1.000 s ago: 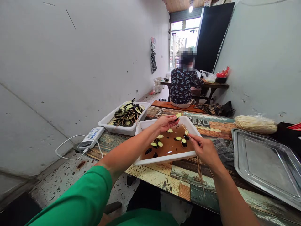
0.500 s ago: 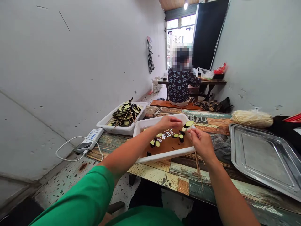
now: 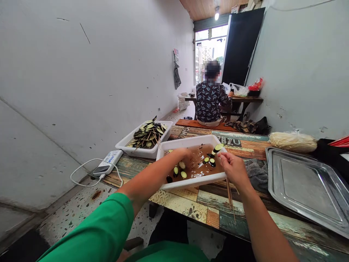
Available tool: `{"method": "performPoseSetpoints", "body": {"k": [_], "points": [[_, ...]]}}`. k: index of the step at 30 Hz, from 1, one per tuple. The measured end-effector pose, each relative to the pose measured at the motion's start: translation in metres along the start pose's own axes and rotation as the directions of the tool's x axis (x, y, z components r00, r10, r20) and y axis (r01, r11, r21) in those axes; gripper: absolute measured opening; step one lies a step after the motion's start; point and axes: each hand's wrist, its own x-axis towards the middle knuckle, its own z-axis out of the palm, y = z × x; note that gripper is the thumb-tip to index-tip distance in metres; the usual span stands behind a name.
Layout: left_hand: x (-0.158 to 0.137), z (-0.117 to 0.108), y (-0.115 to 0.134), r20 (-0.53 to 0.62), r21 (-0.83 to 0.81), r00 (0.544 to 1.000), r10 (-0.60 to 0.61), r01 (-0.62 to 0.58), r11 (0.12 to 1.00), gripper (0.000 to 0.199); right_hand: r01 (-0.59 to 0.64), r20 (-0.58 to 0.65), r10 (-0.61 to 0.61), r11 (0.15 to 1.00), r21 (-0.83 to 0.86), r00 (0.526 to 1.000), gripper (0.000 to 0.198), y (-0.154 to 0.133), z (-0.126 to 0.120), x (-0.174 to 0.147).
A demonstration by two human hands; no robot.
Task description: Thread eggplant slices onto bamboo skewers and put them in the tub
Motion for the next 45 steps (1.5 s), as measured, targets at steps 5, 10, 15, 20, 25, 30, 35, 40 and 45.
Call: {"method": "performPoseSetpoints", "body": {"k": [5,10,15,20,25,30,35,40,45], "points": [[-0.007,-0.009,0.000,0.322,0.080,0.944,0.077,-0.108,0.991,0.015,0.046,0.003,-0.046,0.999,-0.020,0.999,0.043,-0.003,-0.001,0.000],[-0.001,-0.005,0.006,0.098,-0.359,0.980,0.171,-0.125,0.925,0.003,0.032,0.075,-0.033,0.999,0.016,0.997,0.046,-0.004,-0.003,-0.001],[0.004,-0.010,0.013,-0.181,-0.712,0.971,0.156,-0.239,0.660,0.019,0.082,0.101,-0.080,0.996,-0.016,0.992,0.042,-0.005,-0.005,-0.003],[0.001,-0.017,0.019,-0.132,-0.902,0.990,0.058,-0.144,0.407,0.017,0.130,0.093,-0.125,0.990,-0.053,0.988,0.039,-0.010,-0.006,-0.004],[-0.005,-0.024,0.023,-0.093,-0.976,0.995,-0.044,-0.083,0.202,0.012,0.158,0.134,-0.143,0.981,-0.110,0.981,0.041,-0.013,-0.008,-0.005],[-0.003,-0.027,0.023,-0.106,-0.989,0.990,-0.094,-0.094,0.117,0.005,0.112,0.174,-0.095,0.990,-0.089,0.980,0.046,-0.015,-0.008,-0.006],[-0.002,-0.027,0.022,-0.103,-0.989,0.990,-0.101,-0.091,0.116,0.005,0.096,0.183,-0.079,0.991,-0.088,0.980,0.047,-0.015,-0.008,-0.006],[-0.001,-0.027,0.020,-0.142,-0.987,0.985,-0.099,-0.133,0.094,0.005,0.092,0.178,-0.080,0.994,-0.060,0.981,0.048,-0.012,-0.008,-0.005],[0.000,-0.027,0.021,-0.156,-0.987,0.980,-0.122,-0.150,0.062,0.006,0.103,0.163,-0.088,0.991,-0.080,0.983,0.046,-0.013,-0.008,-0.005]]}}
